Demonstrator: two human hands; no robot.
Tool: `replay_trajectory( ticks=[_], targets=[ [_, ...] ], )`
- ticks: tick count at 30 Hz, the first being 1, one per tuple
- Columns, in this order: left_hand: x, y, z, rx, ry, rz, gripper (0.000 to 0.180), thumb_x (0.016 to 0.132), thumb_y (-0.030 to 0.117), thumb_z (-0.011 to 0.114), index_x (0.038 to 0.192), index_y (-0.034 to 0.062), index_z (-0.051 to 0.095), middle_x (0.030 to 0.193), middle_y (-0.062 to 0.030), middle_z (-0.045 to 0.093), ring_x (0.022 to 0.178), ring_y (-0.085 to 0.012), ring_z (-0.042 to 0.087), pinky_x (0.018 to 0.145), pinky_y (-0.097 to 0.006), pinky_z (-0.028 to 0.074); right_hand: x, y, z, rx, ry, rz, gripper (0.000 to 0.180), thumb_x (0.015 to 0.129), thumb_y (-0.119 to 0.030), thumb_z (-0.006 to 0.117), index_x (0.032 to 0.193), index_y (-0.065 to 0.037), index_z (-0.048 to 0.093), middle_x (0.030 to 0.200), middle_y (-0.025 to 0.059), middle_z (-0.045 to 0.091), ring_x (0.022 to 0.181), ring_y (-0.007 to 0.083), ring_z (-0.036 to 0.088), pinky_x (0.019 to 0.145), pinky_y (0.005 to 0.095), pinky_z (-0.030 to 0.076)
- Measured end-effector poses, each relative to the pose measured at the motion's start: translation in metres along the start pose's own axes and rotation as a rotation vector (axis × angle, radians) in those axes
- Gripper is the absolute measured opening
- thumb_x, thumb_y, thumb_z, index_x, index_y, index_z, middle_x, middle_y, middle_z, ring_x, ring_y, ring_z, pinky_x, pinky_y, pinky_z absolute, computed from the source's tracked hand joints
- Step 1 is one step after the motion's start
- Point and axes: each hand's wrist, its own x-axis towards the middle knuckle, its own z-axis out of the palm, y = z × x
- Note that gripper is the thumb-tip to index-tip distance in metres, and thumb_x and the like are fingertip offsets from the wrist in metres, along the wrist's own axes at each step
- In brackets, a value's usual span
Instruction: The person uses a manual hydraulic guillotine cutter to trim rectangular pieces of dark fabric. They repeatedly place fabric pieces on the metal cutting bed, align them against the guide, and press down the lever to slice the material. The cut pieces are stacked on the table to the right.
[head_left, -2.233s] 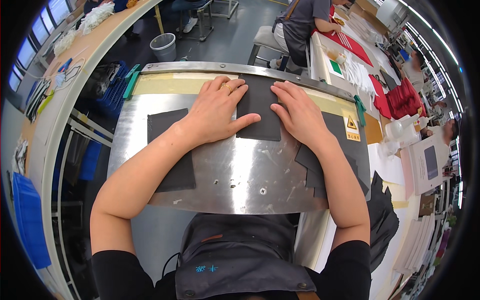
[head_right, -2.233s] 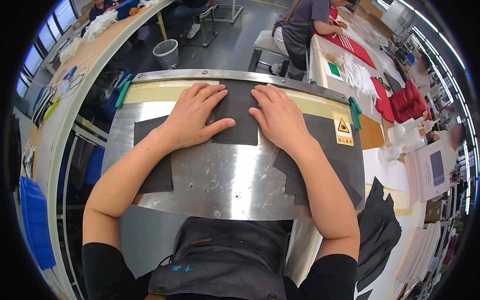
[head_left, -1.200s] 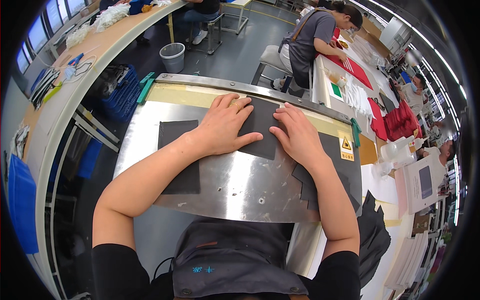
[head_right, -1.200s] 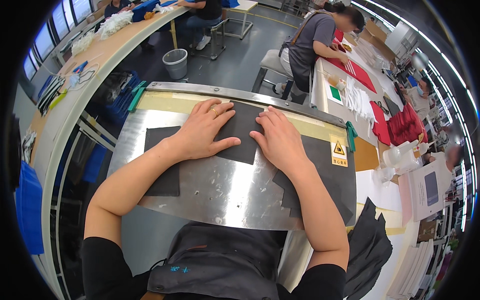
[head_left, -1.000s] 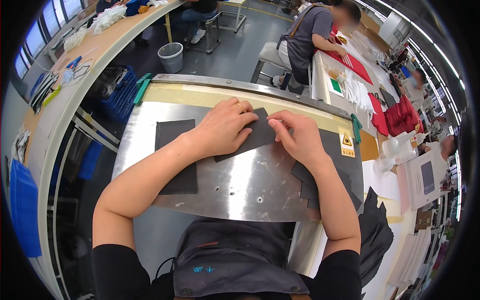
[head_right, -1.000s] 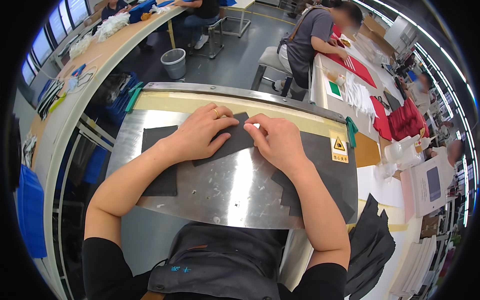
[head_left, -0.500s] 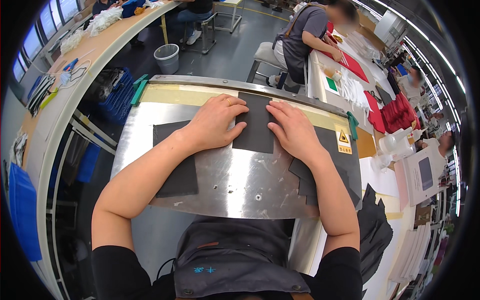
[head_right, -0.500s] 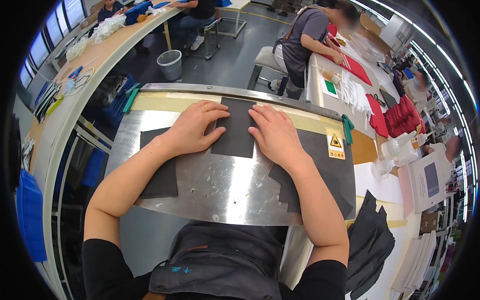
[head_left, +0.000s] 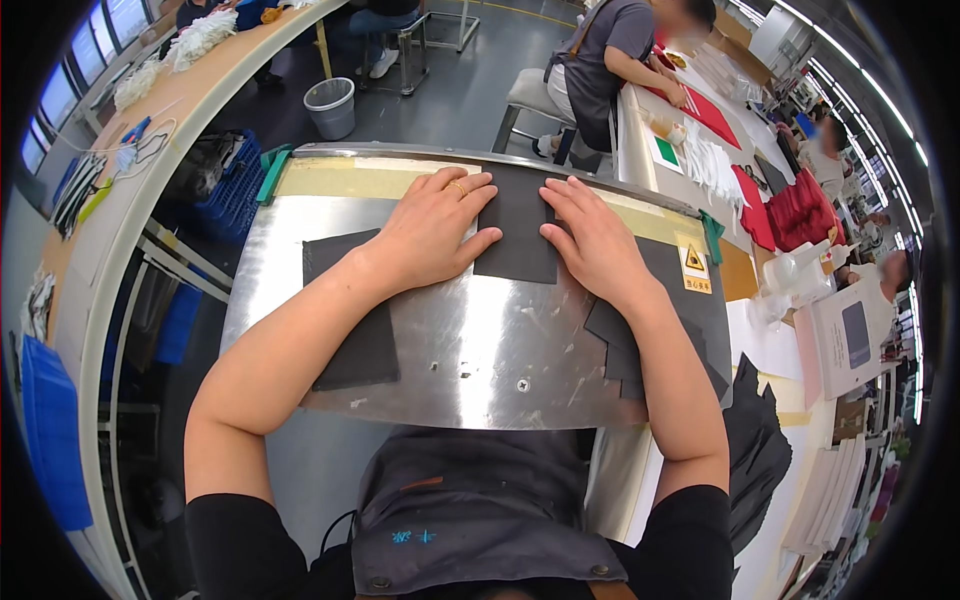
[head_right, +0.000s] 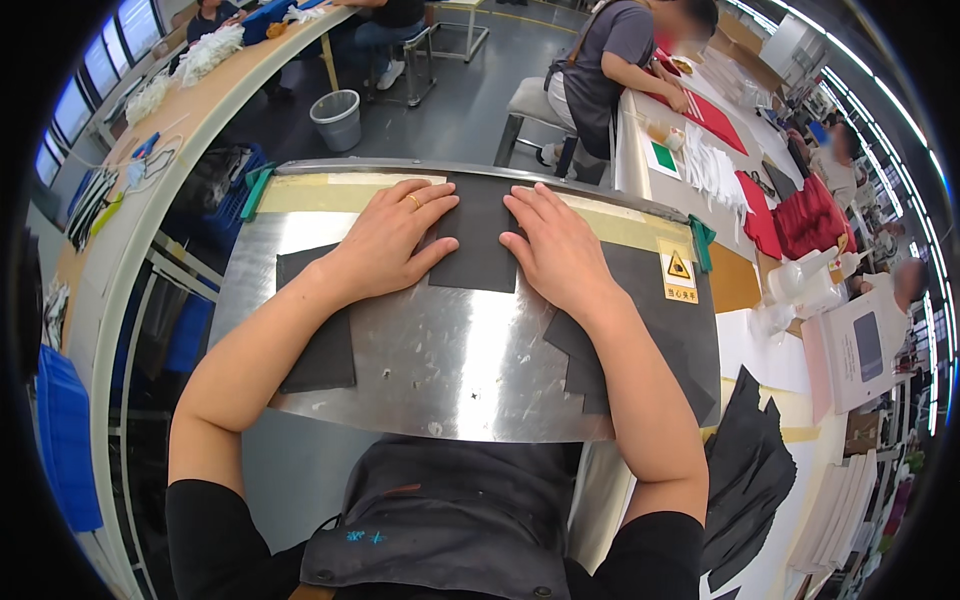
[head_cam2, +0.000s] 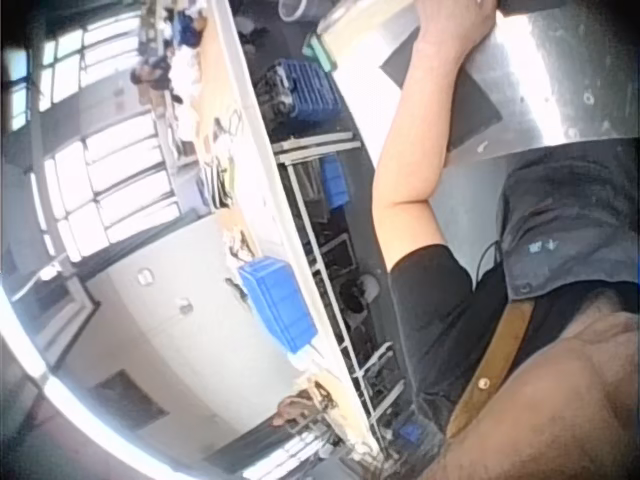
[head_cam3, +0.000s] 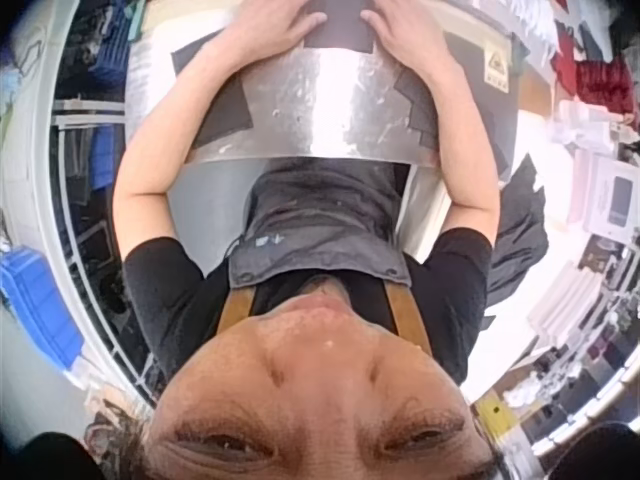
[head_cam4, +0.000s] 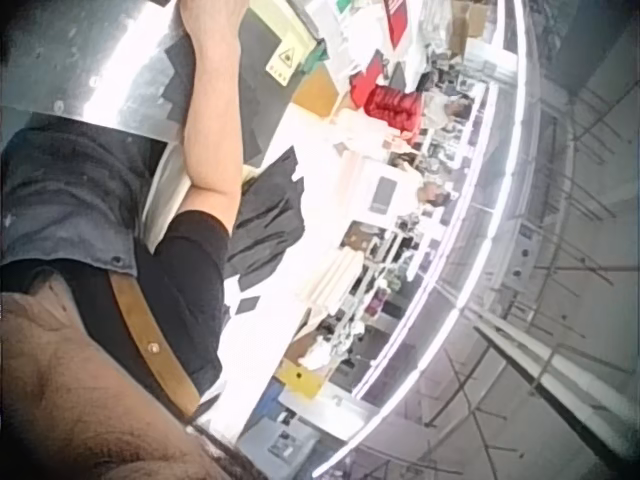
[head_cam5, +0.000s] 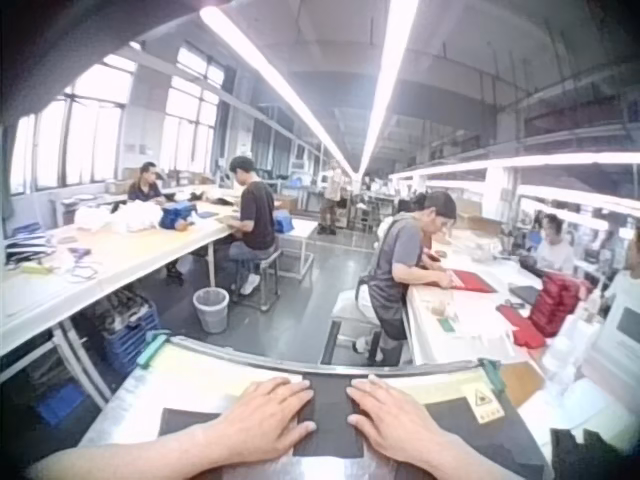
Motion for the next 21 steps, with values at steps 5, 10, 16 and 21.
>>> replay_trajectory(
  ticks=[5,10,16,21],
  targets=[
    [0.0003,-0.0015,0.0008,-0.022,0.0,0.002,0.049,0.093,0.032,0.065,0.13,0.0001,0.058,0.142,-0.0147,0.054,0.132,-0.0348,0.047,0.111,-0.044,0.036,0.0008,-0.0009,-0.0004,0.023,0.02,0.006,0.043,0.094,-0.025,0.064,0.131,-0.002,0.059,0.139,0.0129,0.054,0.134,0.0308,0.047,0.109,0.0415,0.042],
    [0.0008,-0.0001,0.0,-0.026,0.003,0.002,0.05,0.093,0.033,0.065,0.13,0.0003,0.058,0.141,-0.0146,0.055,0.132,-0.0349,0.047,0.111,-0.044,0.036,0.0008,-0.0026,-0.0031,0.031,0.028,0.029,0.042,0.093,-0.024,0.065,0.13,-0.004,0.06,0.133,0.0119,0.055,0.129,0.0297,0.05,0.106,0.0412,0.044],
    [0.0,0.0004,0.0001,-0.036,0.005,0.002,0.051,0.093,0.034,0.066,0.13,0.0001,0.058,0.141,-0.0148,0.055,0.132,-0.0348,0.047,0.111,-0.044,0.036,0.0006,-0.0025,-0.0023,0.049,0.016,0.051,0.041,0.094,-0.025,0.065,0.13,-0.006,0.061,0.131,0.0112,0.055,0.127,0.0298,0.05,0.103,0.0413,0.046],
    [0.0018,0.0013,-0.0019,-0.021,0.003,-0.01,0.052,0.092,0.035,0.066,0.13,-0.0002,0.059,0.142,-0.014,0.055,0.132,-0.0344,0.047,0.111,-0.044,0.036,0.0003,-0.0037,-0.0035,0.052,0.021,0.066,0.04,0.095,-0.025,0.064,0.13,-0.007,0.061,0.13,0.0112,0.055,0.126,0.0297,0.051,0.102,0.0413,0.047]
  ],
)
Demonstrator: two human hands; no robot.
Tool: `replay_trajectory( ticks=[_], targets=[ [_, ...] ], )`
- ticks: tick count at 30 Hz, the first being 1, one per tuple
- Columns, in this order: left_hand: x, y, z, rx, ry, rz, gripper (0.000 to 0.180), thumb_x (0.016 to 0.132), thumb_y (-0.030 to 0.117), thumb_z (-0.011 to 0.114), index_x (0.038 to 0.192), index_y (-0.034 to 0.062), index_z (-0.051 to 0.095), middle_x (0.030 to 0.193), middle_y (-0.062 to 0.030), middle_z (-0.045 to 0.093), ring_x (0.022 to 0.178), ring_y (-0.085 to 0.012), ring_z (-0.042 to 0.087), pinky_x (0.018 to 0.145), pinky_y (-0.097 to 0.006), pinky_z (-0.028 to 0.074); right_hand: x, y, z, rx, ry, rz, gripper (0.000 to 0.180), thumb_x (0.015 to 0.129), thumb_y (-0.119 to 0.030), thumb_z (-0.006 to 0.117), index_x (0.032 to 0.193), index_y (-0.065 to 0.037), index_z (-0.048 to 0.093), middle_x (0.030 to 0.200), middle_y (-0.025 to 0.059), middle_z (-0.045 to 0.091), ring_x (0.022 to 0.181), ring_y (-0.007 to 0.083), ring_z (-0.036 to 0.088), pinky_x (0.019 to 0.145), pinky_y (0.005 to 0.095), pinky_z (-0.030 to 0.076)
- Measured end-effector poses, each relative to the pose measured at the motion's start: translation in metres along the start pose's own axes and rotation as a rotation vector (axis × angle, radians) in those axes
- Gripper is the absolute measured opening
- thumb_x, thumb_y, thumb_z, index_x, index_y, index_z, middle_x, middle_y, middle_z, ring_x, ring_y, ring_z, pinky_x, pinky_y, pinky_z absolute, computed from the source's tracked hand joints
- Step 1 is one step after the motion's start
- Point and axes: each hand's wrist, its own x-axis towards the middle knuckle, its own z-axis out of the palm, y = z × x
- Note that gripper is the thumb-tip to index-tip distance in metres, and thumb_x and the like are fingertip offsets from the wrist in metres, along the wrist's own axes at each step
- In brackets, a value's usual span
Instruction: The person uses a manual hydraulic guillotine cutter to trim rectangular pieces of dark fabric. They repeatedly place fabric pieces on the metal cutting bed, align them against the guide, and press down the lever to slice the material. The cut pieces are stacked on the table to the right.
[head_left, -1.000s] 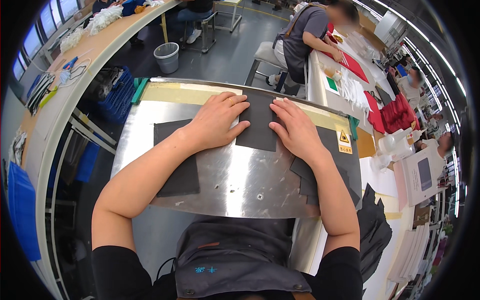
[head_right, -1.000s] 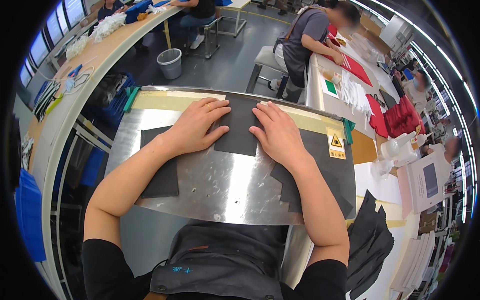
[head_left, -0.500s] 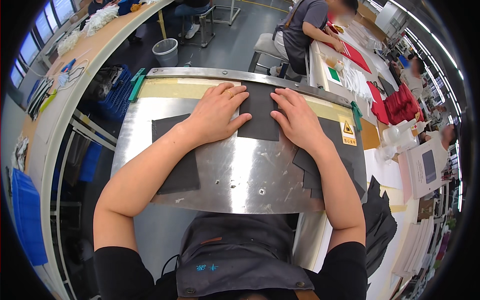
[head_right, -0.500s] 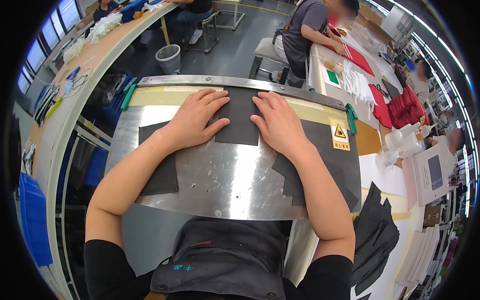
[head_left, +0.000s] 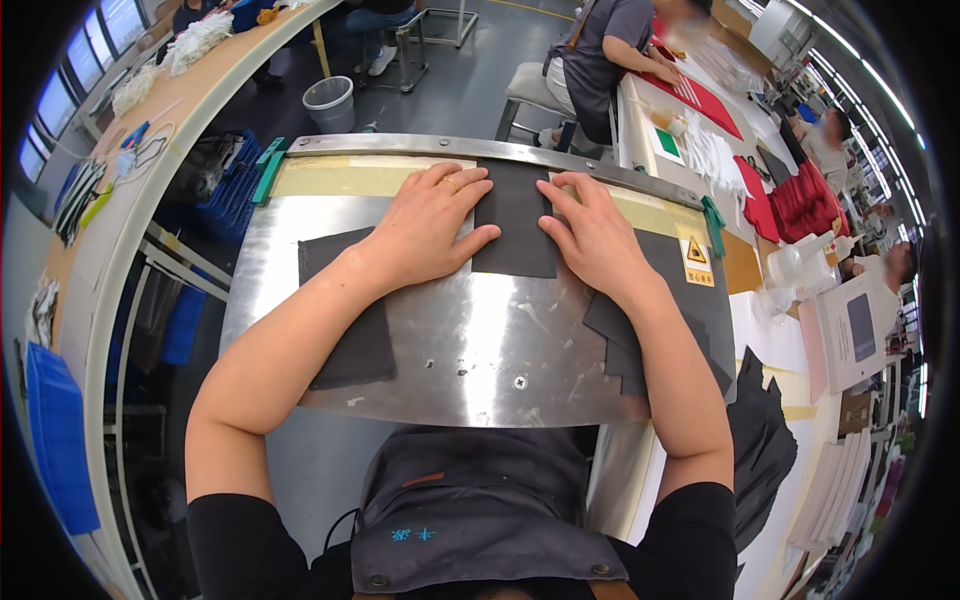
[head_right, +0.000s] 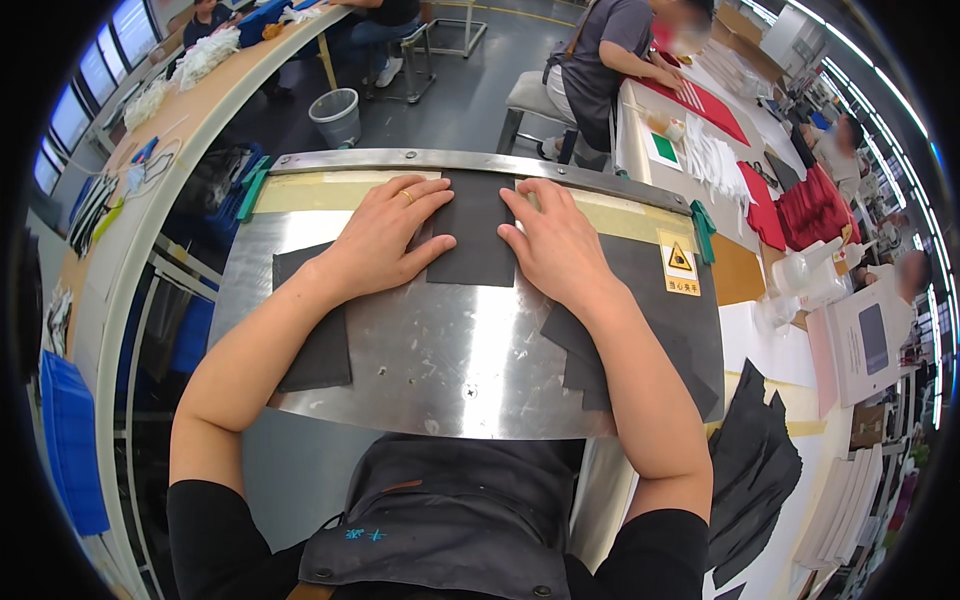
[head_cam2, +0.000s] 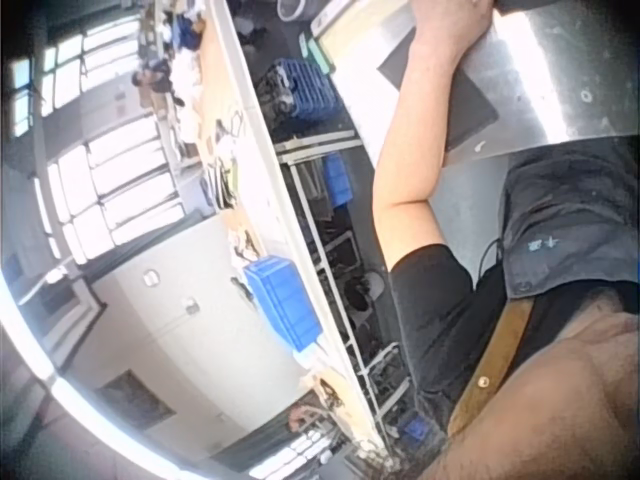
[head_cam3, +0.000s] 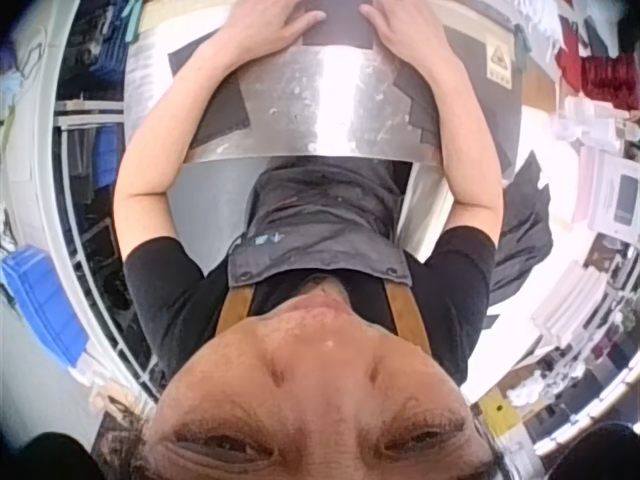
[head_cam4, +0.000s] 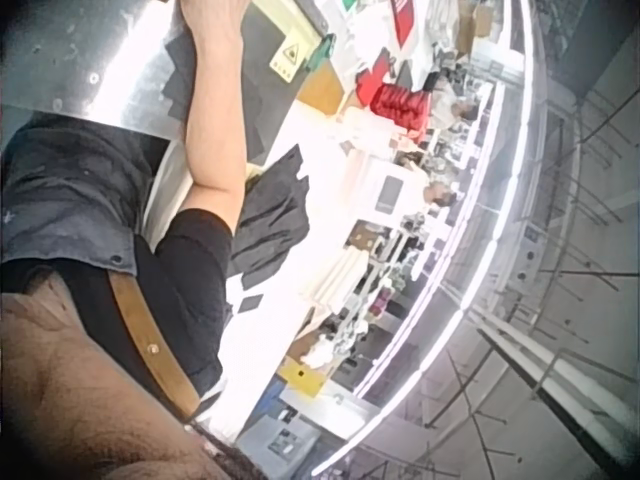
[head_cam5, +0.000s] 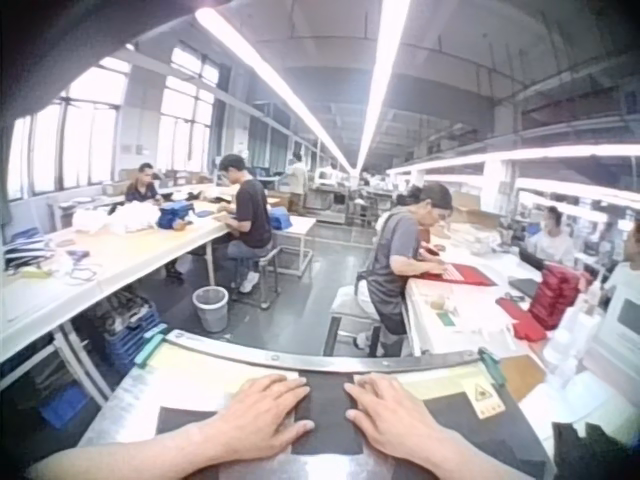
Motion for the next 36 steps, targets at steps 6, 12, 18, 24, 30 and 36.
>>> replay_trajectory(
  ticks=[6,12,18,24,30,36],
  targets=[
    [-0.001,0.0,0.001,0.001,-0.007,-0.008,0.053,0.092,0.035,0.067,0.13,-0.0004,0.059,0.142,-0.0133,0.055,0.133,-0.0347,0.046,0.111,-0.044,0.036,0.0,-0.002,0.001,-0.001,-0.005,0.013,0.04,0.095,-0.025,0.064,0.131,-0.007,0.061,0.129,0.0113,0.054,0.125,0.0296,0.052,0.101,0.0414,0.047],
    [-0.001,0.002,0.0,-0.014,-0.014,-0.012,0.052,0.092,0.035,0.067,0.129,-0.0004,0.06,0.143,-0.0145,0.054,0.134,-0.0345,0.045,0.112,-0.044,0.035,-0.002,-0.001,0.001,-0.007,0.008,0.004,0.04,0.095,-0.025,0.064,0.13,-0.006,0.062,0.127,0.0127,0.054,0.125,0.0304,0.051,0.1,0.0418,0.047],
    [-0.001,0.002,-0.002,-0.028,-0.012,0.005,0.05,0.092,0.033,0.068,0.129,0.0002,0.059,0.139,-0.0148,0.056,0.134,-0.0352,0.044,0.112,-0.045,0.035,-0.002,-0.003,0.006,-0.006,0.035,-0.016,0.039,0.094,-0.023,0.064,0.13,-0.006,0.062,0.125,0.0129,0.054,0.123,0.0314,0.051,0.1,0.0428,0.048],
    [0.005,0.002,-0.008,-0.032,0.007,0.098,0.051,0.089,0.033,0.071,0.128,0.0015,0.06,0.138,-0.0132,0.057,0.136,-0.0356,0.042,0.114,-0.045,0.033,0.0,-0.002,0.005,0.036,-0.03,-0.084,0.038,0.094,-0.017,0.063,0.131,-0.01,0.062,0.126,0.0126,0.054,0.124,0.0322,0.051,0.102,0.0427,0.046],
    [0.002,0.008,-0.009,-0.011,-0.107,0.178,0.068,0.09,0.052,0.063,0.131,-0.0015,0.058,0.142,-0.0141,0.055,0.133,-0.0354,0.046,0.111,-0.044,0.037,0.003,-0.003,0.001,0.252,0.057,-0.02,0.038,0.093,-0.014,0.063,0.13,-0.008,0.061,0.132,0.014,0.054,0.125,0.0333,0.052,0.103,0.0419,0.044],
    [-0.001,0.026,-0.005,0.334,-0.129,-0.124,0.071,0.093,0.05,0.06,0.13,-0.0095,0.055,0.14,-0.0252,0.053,0.114,-0.0369,0.055,0.102,-0.043,0.045,0.005,0.001,-0.01,0.234,0.215,-0.044,0.039,0.09,-0.015,0.067,0.127,-0.005,0.061,0.129,0.0136,0.058,0.122,0.0327,0.055,0.102,0.0401,0.045]
  ],
)
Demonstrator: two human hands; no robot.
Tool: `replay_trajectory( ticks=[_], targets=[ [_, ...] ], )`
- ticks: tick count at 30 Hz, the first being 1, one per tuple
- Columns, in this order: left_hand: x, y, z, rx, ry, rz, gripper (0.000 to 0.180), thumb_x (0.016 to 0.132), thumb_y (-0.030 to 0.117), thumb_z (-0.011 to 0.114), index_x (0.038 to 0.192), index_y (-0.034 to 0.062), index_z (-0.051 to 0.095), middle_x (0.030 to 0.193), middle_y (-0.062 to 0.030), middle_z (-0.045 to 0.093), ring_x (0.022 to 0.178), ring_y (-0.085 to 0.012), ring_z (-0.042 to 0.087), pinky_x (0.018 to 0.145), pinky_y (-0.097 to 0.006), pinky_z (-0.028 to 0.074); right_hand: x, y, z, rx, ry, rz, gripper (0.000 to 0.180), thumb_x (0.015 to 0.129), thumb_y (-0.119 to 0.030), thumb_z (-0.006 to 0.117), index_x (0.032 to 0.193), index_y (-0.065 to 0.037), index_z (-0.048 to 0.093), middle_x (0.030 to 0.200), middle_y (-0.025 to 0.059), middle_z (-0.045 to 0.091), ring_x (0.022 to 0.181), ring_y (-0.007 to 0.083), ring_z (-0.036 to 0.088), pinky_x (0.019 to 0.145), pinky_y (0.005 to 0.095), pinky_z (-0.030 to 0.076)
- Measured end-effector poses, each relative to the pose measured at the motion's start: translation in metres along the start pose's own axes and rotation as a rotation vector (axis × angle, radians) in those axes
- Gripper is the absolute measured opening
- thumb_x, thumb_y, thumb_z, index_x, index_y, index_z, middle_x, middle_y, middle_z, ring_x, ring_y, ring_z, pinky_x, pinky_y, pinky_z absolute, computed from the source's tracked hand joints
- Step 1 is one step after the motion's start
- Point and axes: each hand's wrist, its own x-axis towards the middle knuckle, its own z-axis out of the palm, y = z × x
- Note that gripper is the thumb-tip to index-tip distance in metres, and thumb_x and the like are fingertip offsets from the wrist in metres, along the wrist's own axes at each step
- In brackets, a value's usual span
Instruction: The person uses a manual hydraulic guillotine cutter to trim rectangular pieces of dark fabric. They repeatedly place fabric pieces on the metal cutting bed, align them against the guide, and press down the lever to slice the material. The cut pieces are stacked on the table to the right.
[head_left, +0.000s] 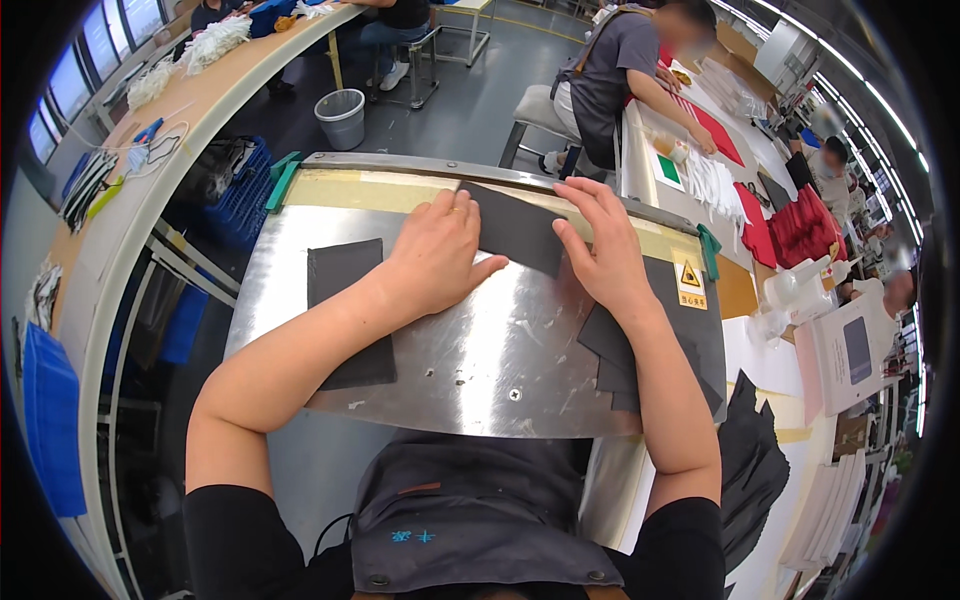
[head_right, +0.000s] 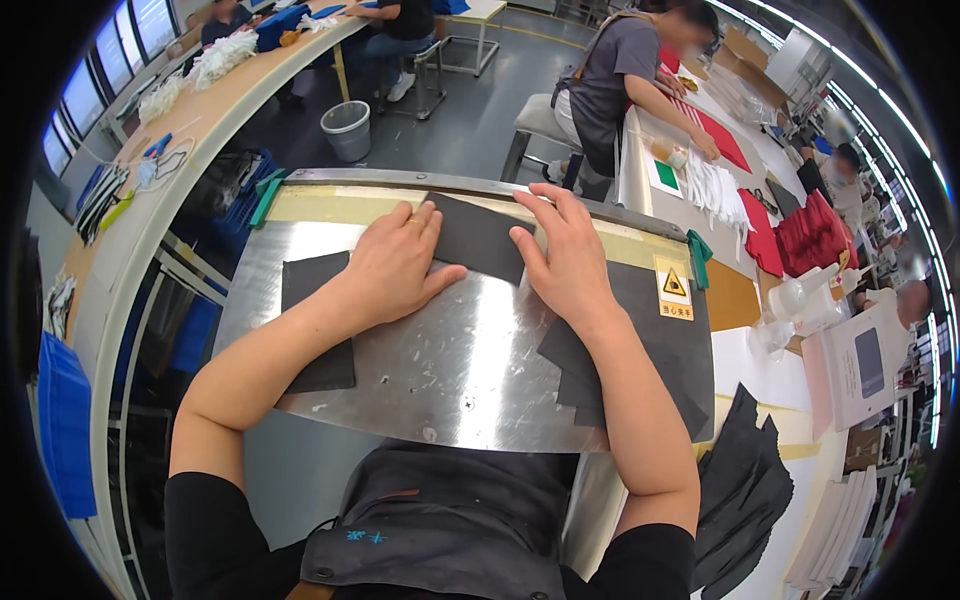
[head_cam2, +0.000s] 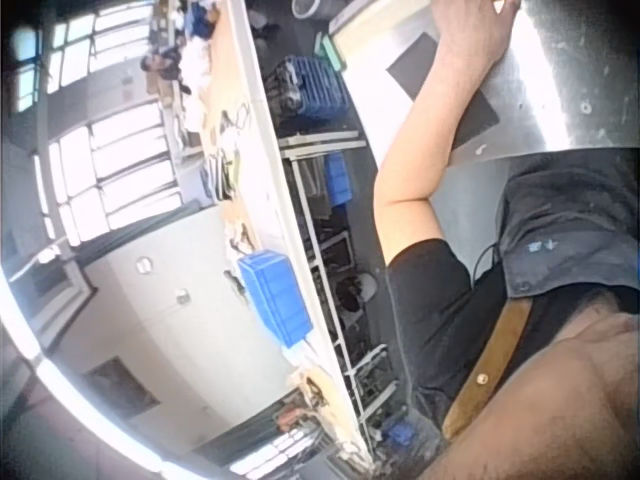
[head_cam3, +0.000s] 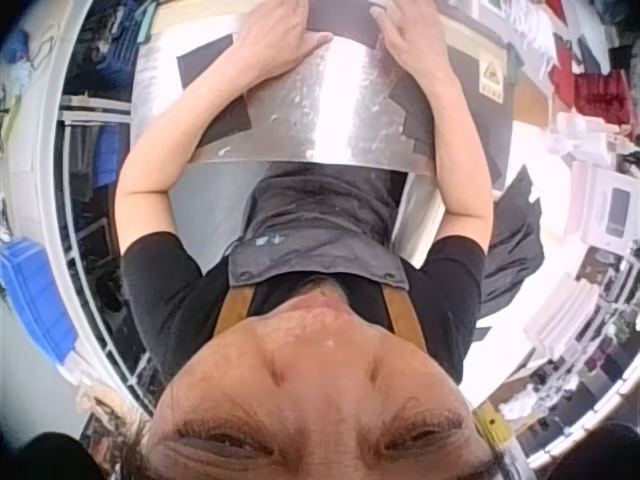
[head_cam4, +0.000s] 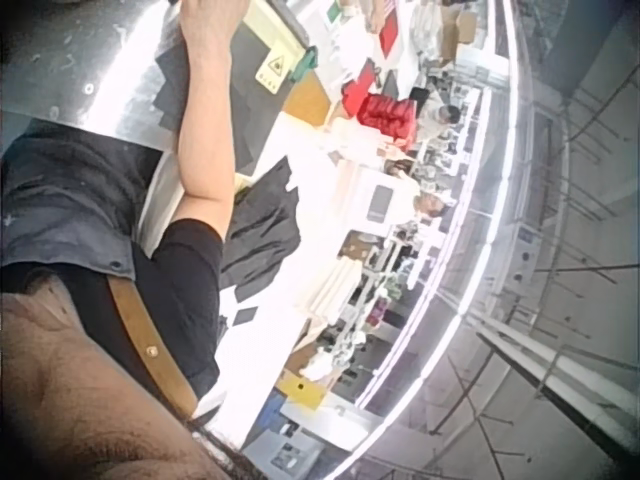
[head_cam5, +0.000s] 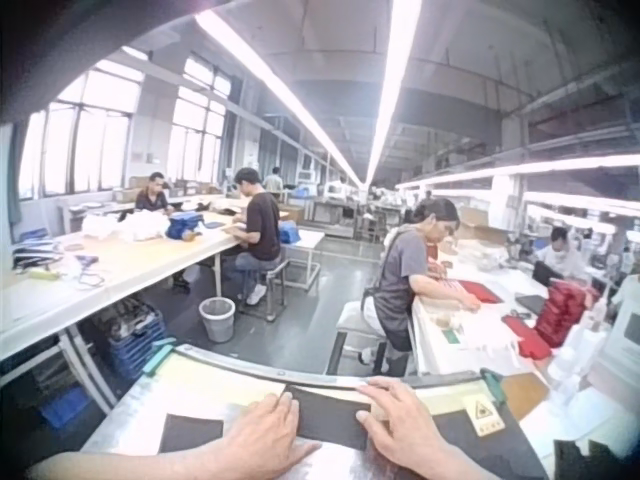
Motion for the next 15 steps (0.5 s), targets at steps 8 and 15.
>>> replay_trajectory(
  ticks=[8,15],
  targets=[
    [0.003,-0.009,0.004,-0.313,0.078,0.009,0.066,0.095,0.043,0.06,0.134,-0.0091,0.052,0.142,-0.0269,0.05,0.126,-0.04,0.048,0.109,-0.044,0.039,-0.01,0.005,0.001,-0.183,-0.244,0.017,0.045,0.092,-0.025,0.067,0.131,-0.005,0.059,0.137,0.0114,0.057,0.126,0.0299,0.054,0.105,0.0402,0.045],
    [-0.001,-0.018,0.01,-0.216,0.029,0.06,0.068,0.098,0.047,0.055,0.138,-0.0072,0.05,0.148,-0.0222,0.047,0.141,-0.0374,0.038,0.117,-0.045,0.028,-0.008,0.001,0.001,-0.212,-0.284,0.057,0.047,0.094,-0.028,0.064,0.134,-0.004,0.057,0.141,0.012,0.054,0.13,0.0299,0.052,0.107,0.0406,0.045]
  ],
)
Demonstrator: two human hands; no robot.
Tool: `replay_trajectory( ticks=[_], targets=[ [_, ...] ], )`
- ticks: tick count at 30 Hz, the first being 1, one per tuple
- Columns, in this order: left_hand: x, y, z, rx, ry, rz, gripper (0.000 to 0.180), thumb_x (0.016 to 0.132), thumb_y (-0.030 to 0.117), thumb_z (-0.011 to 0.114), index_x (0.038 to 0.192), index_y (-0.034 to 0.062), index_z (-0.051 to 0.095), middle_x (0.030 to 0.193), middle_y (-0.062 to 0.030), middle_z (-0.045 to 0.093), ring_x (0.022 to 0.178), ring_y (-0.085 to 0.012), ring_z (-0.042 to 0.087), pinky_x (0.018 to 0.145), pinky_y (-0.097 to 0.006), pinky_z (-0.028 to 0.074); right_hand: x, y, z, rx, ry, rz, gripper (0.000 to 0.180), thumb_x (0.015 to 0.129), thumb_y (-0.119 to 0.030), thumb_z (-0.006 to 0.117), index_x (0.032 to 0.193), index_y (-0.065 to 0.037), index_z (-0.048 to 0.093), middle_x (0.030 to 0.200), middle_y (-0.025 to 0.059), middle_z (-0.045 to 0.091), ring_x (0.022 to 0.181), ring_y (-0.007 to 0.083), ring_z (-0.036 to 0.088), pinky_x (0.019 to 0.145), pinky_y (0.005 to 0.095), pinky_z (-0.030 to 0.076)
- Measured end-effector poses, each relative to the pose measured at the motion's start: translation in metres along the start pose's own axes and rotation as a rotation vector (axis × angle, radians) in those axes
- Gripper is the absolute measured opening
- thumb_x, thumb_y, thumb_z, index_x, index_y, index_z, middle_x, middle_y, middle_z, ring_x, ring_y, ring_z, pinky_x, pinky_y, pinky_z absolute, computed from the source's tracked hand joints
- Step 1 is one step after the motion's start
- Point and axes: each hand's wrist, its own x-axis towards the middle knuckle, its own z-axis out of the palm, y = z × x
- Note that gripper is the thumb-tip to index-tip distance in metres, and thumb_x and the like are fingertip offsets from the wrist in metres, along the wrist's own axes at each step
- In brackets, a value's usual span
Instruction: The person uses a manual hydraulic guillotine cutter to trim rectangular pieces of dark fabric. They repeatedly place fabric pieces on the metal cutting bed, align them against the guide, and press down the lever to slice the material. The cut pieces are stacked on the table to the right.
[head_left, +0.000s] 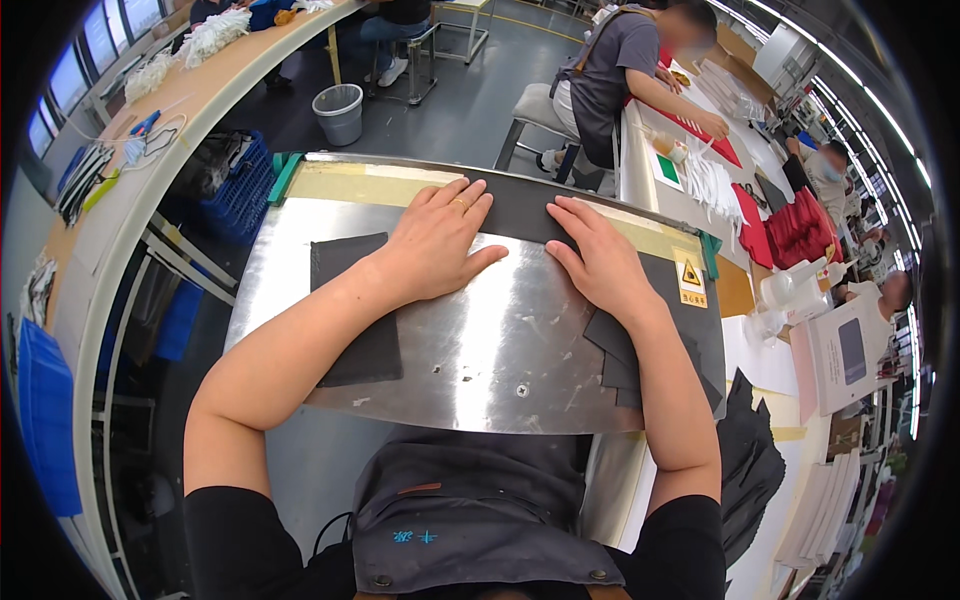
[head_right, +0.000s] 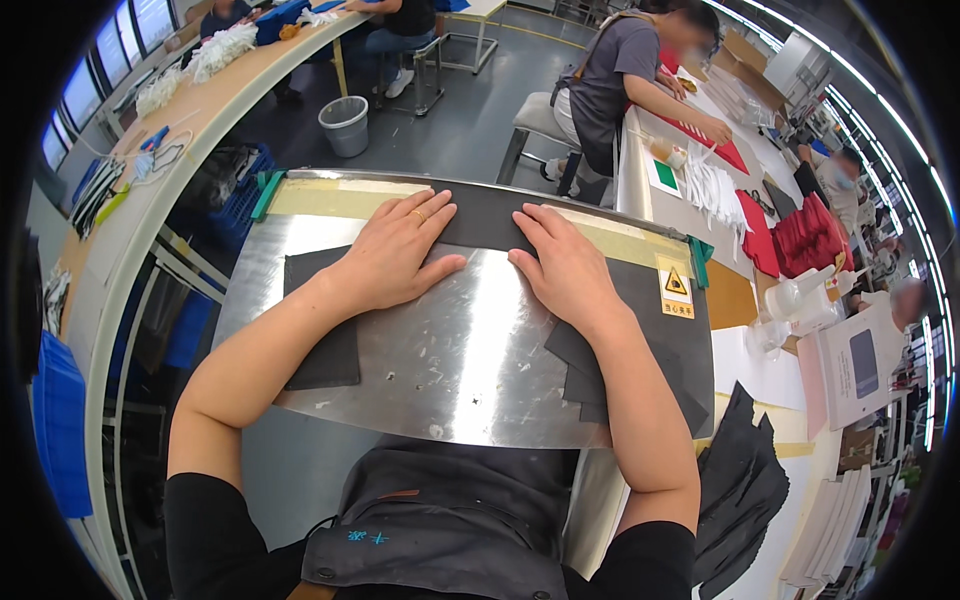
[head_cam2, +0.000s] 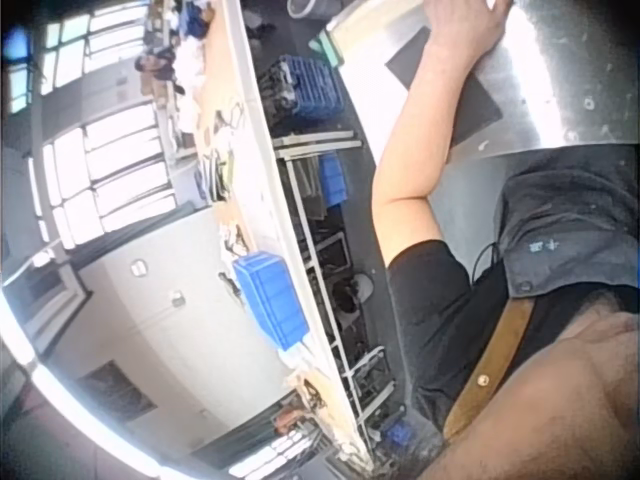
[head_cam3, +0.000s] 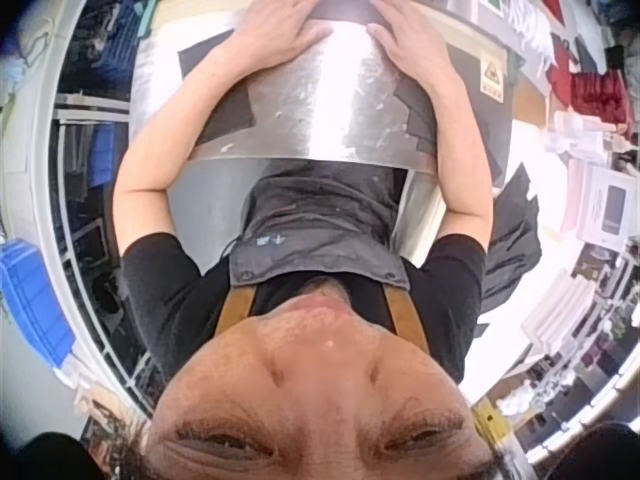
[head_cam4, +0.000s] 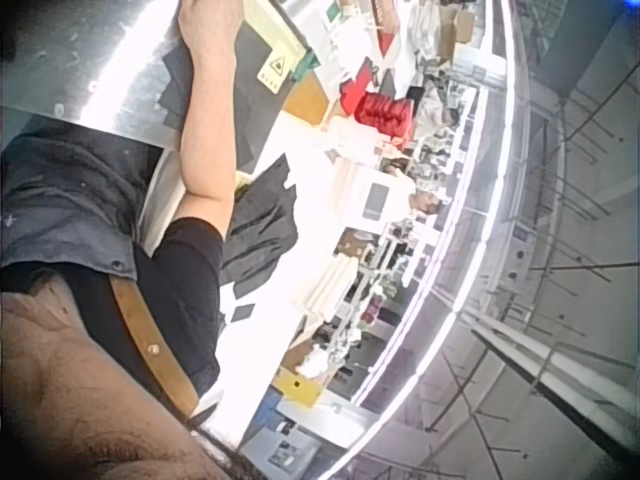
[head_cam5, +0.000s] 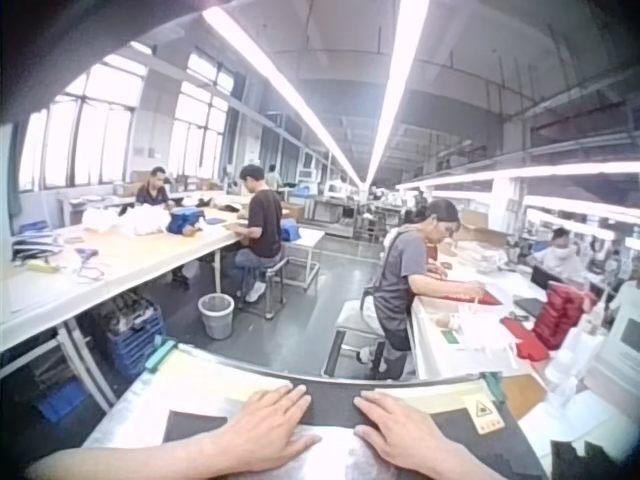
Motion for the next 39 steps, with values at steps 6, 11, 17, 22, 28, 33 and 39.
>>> replay_trajectory(
  ticks=[6,11,17,22,28,33,39],
  targets=[
    [0.0,-0.001,0.0,0.026,0.013,0.015,0.069,0.097,0.047,0.055,0.139,-0.0071,0.048,0.148,-0.0224,0.047,0.14,-0.0359,0.04,0.118,-0.045,0.027,0.001,-0.001,0.003,-0.037,0.007,-0.012,0.047,0.095,-0.029,0.062,0.134,-0.003,0.057,0.143,0.0127,0.052,0.13,0.0302,0.052,0.107,0.0405,0.044],
    [-0.001,-0.003,0.002,0.004,0.02,0.014,0.068,0.097,0.047,0.056,0.138,-0.0063,0.049,0.147,-0.0227,0.046,0.14,-0.0354,0.04,0.118,-0.046,0.026,0.002,-0.003,0.002,-0.019,-0.009,0.019,0.048,0.095,-0.03,0.063,0.134,-0.003,0.057,0.142,0.0138,0.052,0.13,0.0306,0.052,0.107,0.0408,0.044],
    [-0.002,-0.003,0.001,-0.039,0.039,0.011,0.066,0.095,0.044,0.061,0.135,-0.0066,0.051,0.143,-0.0237,0.048,0.136,-0.0367,0.043,0.117,-0.047,0.028,0.0,-0.006,0.0,-0.066,0.027,-0.001,0.047,0.093,-0.028,0.065,0.132,-0.004,0.059,0.135,0.0135,0.056,0.125,0.0301,0.055,0.104,0.0409,0.045],
    [-0.002,-0.003,-0.006,-0.06,0.059,0.022,0.061,0.093,0.04,0.065,0.132,-0.0057,0.055,0.136,-0.024,0.052,0.129,-0.0379,0.047,0.114,-0.047,0.032,0.002,-0.013,-0.003,-0.042,0.102,-0.071,0.032,0.089,-0.022,0.069,0.116,-0.006,0.065,0.118,0.0089,0.062,0.112,0.0273,0.061,0.094,0.0392,0.05],
    [0.008,-0.007,-0.023,-0.243,0.146,-0.076,0.036,0.09,0.031,0.069,0.105,-0.0023,0.066,0.11,-0.0187,0.064,0.103,-0.0338,0.061,0.09,-0.042,0.048,0.012,-0.015,0.001,-0.084,0.074,-0.071,0.012,0.09,-0.016,0.067,0.095,-0.008,0.06,0.098,0.0053,0.063,0.095,0.0291,0.064,0.078,0.0406,0.051],
    [0.02,-0.013,-0.065,-0.135,0.06,-0.233,0.036,0.09,0.033,0.068,0.074,-0.0001,0.068,0.071,-0.0185,0.065,0.073,-0.0368,0.065,0.07,-0.044,0.052,0.011,-0.012,-0.017,-0.123,0.095,-0.051,0.011,0.089,-0.016,0.067,0.091,-0.008,0.06,0.093,0.0067,0.061,0.091,0.029,0.064,0.076,0.0426,0.051],
    [-0.001,-0.029,-0.089,0.033,-0.266,-0.31,0.048,0.089,0.04,0.066,0.068,-0.0024,0.07,0.066,-0.0238,0.064,0.068,-0.04,0.066,0.071,-0.045,0.054,-0.035,-0.031,-0.107,-0.105,0.125,-0.061,0.01,0.088,-0.011,0.066,0.092,-0.005,0.058,0.091,0.0106,0.064,0.086,0.0356,0.064,0.074,0.043,0.048]
  ],
)
